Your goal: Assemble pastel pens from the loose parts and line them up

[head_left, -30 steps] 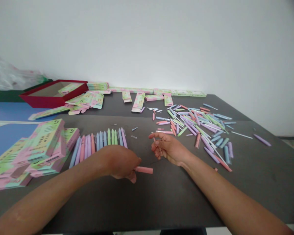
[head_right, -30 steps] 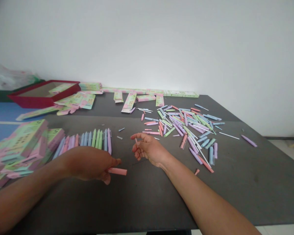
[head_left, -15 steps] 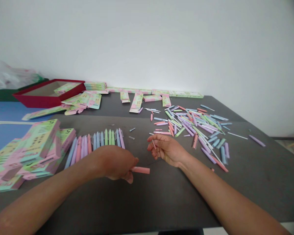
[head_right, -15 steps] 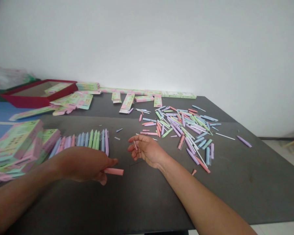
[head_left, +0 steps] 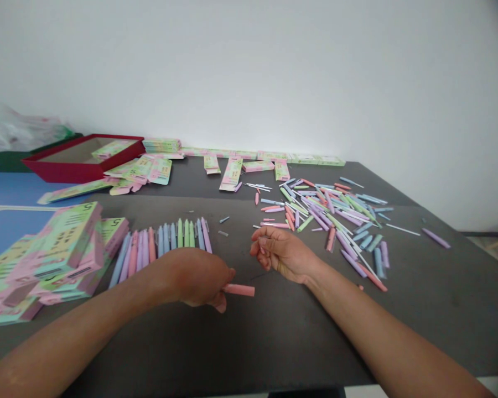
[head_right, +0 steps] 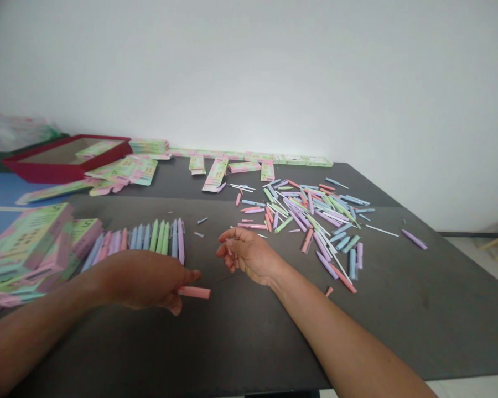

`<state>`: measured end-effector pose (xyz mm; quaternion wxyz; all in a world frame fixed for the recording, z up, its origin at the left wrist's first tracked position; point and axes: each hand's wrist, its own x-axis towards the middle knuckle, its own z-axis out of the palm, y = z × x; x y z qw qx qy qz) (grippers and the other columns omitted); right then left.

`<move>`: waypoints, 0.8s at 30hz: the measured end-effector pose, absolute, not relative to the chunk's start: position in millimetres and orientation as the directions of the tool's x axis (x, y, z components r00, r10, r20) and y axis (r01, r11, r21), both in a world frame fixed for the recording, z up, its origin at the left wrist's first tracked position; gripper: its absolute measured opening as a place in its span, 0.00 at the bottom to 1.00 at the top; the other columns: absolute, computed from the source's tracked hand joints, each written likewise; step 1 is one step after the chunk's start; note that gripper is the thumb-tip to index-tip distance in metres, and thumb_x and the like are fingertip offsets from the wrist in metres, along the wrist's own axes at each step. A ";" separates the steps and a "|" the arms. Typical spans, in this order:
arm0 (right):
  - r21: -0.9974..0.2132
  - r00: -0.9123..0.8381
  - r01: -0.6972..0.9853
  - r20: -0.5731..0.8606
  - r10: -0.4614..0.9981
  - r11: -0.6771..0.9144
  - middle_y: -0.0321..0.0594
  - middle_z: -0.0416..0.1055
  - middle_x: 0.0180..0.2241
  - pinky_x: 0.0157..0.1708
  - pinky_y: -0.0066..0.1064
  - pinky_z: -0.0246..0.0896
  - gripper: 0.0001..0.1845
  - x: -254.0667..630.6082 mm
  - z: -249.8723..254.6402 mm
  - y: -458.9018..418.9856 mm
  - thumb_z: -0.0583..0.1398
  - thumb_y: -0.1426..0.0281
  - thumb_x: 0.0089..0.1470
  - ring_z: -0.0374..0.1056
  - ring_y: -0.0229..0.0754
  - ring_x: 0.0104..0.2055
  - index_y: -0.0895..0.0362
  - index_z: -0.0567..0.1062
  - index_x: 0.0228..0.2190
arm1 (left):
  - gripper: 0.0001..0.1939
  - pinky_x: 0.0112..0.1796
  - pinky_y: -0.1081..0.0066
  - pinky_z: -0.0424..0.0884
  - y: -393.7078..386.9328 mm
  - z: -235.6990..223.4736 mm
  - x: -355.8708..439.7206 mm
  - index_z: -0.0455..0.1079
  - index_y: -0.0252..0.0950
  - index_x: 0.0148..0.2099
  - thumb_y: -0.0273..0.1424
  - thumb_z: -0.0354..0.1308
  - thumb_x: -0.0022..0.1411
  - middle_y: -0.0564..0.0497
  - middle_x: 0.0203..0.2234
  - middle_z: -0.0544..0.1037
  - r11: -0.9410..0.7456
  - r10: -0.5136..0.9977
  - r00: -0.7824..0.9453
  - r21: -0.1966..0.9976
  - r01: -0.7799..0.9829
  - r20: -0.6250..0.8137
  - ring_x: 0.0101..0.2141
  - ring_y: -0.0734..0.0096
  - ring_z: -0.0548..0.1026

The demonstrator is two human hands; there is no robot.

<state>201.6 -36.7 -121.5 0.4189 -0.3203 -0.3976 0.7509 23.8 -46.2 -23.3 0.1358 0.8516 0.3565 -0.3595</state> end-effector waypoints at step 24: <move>-0.997 -0.434 0.069 -0.046 0.900 -0.018 0.35 0.68 0.25 0.27 0.27 0.62 0.12 197.1 -116.6 -44.2 0.54 0.72 0.53 0.66 0.33 0.24 0.58 0.73 0.39 | 0.21 0.22 0.72 0.61 -9.1 -20.3 4.7 0.67 0.38 0.52 0.37 0.53 0.57 0.46 0.29 0.79 -0.617 0.564 0.441 -0.002 0.787 -0.698 0.26 0.64 0.74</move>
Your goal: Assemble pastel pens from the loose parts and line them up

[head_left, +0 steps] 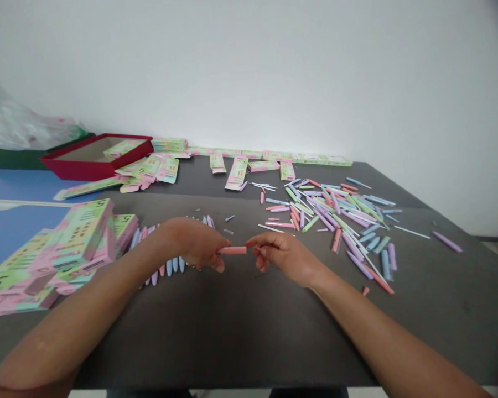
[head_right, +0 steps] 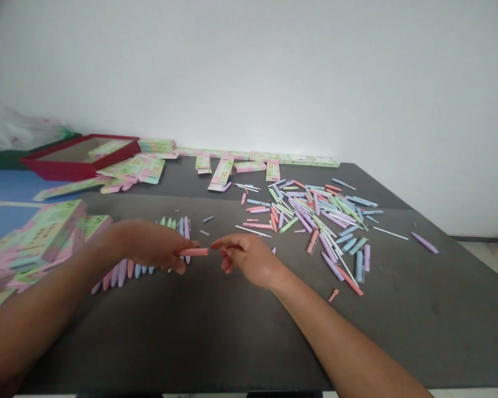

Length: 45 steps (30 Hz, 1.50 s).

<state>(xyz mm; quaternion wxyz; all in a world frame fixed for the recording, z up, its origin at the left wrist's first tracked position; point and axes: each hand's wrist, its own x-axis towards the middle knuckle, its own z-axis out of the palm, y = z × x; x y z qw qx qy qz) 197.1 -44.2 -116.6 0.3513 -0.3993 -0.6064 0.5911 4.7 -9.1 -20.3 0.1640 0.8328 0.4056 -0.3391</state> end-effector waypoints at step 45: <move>-0.679 -0.533 0.413 0.360 0.766 0.607 0.46 0.66 0.48 0.44 0.36 0.59 0.24 187.8 -101.0 -70.8 0.53 0.77 0.53 0.65 0.42 0.46 0.54 0.59 0.52 | 0.13 0.22 0.75 0.65 1.2 -34.7 5.8 0.70 0.34 0.41 0.36 0.51 0.59 0.45 0.29 0.80 -0.561 0.374 0.487 0.225 0.797 -0.790 0.26 0.66 0.77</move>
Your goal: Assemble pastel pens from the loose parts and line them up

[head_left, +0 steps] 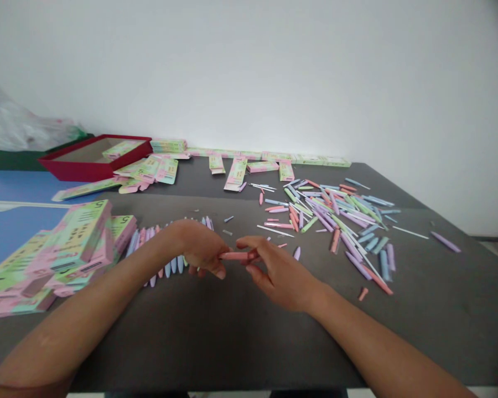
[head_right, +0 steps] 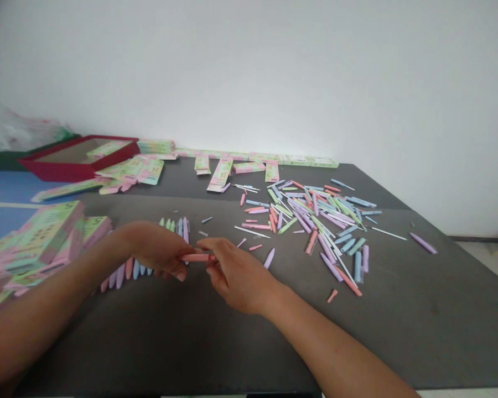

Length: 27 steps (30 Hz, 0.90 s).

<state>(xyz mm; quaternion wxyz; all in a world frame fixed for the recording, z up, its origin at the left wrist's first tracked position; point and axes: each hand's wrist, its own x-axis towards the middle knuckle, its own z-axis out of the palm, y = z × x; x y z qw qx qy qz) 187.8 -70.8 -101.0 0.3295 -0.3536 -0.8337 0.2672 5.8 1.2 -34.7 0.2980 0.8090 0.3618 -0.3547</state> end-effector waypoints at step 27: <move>-0.715 -0.342 0.372 0.488 0.803 0.592 0.36 0.69 0.29 0.32 0.26 0.57 0.06 180.7 -102.7 -64.4 0.57 0.70 0.54 0.64 0.35 0.31 0.55 0.71 0.36 | 0.21 0.29 0.69 0.66 -10.9 -24.7 14.0 0.69 0.41 0.50 0.42 0.56 0.55 0.48 0.30 0.79 -0.704 0.536 0.561 0.033 0.709 -0.631 0.27 0.62 0.75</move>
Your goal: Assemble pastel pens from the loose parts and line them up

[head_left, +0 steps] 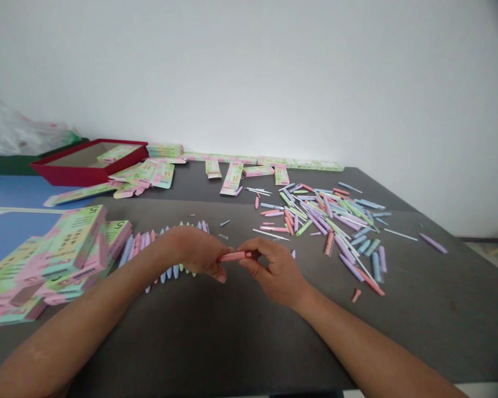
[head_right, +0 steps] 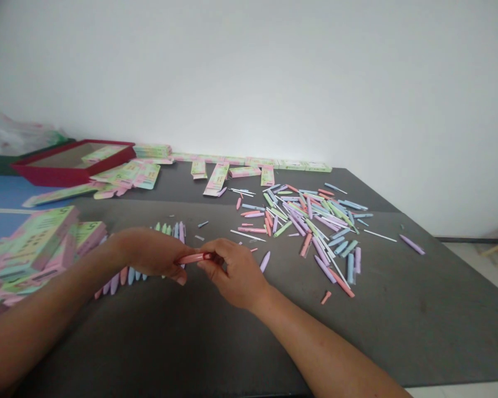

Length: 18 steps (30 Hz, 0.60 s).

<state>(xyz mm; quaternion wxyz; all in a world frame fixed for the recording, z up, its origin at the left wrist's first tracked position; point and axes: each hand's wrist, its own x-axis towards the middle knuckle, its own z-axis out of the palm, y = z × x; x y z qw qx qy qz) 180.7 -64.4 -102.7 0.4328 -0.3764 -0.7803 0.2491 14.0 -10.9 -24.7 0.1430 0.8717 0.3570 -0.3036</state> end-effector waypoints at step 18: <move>-0.833 -0.217 0.263 0.440 0.871 0.486 0.34 0.68 0.25 0.28 0.25 0.58 0.04 177.4 -95.7 -65.0 0.56 0.69 0.53 0.62 0.34 0.27 0.57 0.68 0.30 | 0.19 0.27 0.71 0.64 -14.7 -23.8 25.3 0.69 0.38 0.49 0.42 0.55 0.58 0.47 0.32 0.80 -0.719 0.534 0.593 0.045 0.694 -0.602 0.31 0.62 0.75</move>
